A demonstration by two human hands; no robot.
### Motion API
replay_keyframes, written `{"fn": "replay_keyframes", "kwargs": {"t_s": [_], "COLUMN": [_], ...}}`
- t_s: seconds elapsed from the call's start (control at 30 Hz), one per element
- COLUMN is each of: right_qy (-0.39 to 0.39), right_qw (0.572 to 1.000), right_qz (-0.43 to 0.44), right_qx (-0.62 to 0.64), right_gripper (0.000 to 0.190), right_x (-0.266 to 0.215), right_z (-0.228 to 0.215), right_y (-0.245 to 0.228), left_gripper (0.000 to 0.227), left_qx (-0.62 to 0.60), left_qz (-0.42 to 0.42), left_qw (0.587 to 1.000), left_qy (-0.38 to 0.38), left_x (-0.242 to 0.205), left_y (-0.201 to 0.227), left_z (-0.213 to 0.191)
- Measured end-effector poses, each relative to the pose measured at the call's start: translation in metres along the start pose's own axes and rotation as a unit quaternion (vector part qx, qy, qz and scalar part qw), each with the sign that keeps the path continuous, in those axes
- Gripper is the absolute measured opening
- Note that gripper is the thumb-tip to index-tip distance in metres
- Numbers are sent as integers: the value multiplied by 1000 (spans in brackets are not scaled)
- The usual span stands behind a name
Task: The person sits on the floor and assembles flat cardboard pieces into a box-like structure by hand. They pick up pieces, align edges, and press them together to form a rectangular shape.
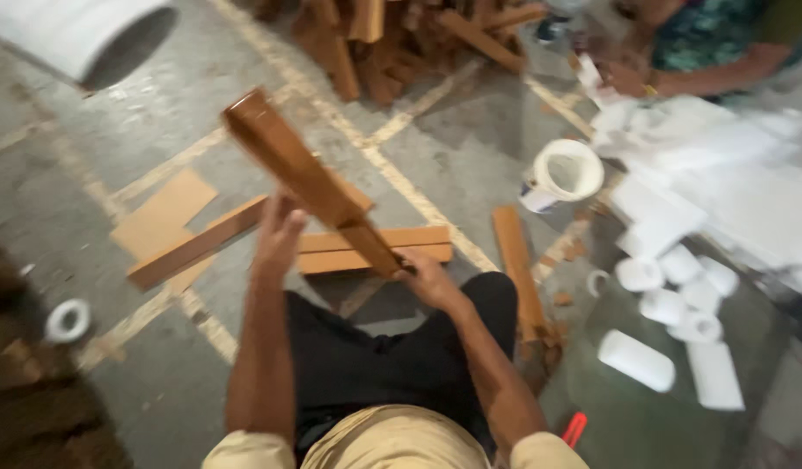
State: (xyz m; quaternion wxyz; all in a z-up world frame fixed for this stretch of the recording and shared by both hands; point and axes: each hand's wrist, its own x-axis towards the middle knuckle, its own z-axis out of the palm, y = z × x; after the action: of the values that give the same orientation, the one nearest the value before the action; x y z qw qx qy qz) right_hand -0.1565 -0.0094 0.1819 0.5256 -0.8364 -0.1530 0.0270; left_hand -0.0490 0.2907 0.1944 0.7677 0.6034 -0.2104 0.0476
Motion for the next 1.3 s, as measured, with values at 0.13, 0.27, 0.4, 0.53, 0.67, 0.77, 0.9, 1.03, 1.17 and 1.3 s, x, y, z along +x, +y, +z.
{"fn": "replay_keyframes", "kwargs": {"t_s": [0.13, 0.27, 0.4, 0.53, 0.67, 0.77, 0.9, 1.03, 1.17, 1.3], "right_qy": [-46, -71, -72, -73, -55, -16, 24, 56, 55, 78], "right_qw": [997, 995, 995, 990, 991, 993, 991, 979, 983, 980], "right_qz": [-20, 9, 13, -22, -10, -83, -135, -178, -155, -165], "right_qx": [-64, -63, -71, -114, -120, -82, 8, -80, -85, -81], "right_gripper": [48, 52, 65, 121, 120, 110, 93, 89, 88, 77], "right_x": [1, -1, 1, 3, 11, 27, 41, 42, 37, 35], "right_z": [-7, -4, -3, -18, -36, -37, -28, -28, -30, -24], "right_y": [3, 6, 11, 5, -24, -47, -62, -64, -66, -72], "left_gripper": [44, 49, 50, 46, 66, 72, 66, 70, 73, 74], "left_qx": [-112, -107, -127, -75, 66, 293, 268, 241, 262, 272], "left_qz": [-1, -12, 34, 66, 50, 96, -5, 58, 75, 122], "left_qw": [992, 992, 988, 991, 993, 946, 955, 959, 952, 946], "left_qy": [-61, -67, -81, -85, -89, -105, -126, -135, -143, -129], "left_x": [9, 8, 12, 13, 12, 4, -1, -4, -3, -8], "left_y": [56, 87, 91, 84, 75, 69, 67, 73, 74, 74], "left_z": [3, 24, 44, 49, 63, 81, 97, 97, 97, 100]}}
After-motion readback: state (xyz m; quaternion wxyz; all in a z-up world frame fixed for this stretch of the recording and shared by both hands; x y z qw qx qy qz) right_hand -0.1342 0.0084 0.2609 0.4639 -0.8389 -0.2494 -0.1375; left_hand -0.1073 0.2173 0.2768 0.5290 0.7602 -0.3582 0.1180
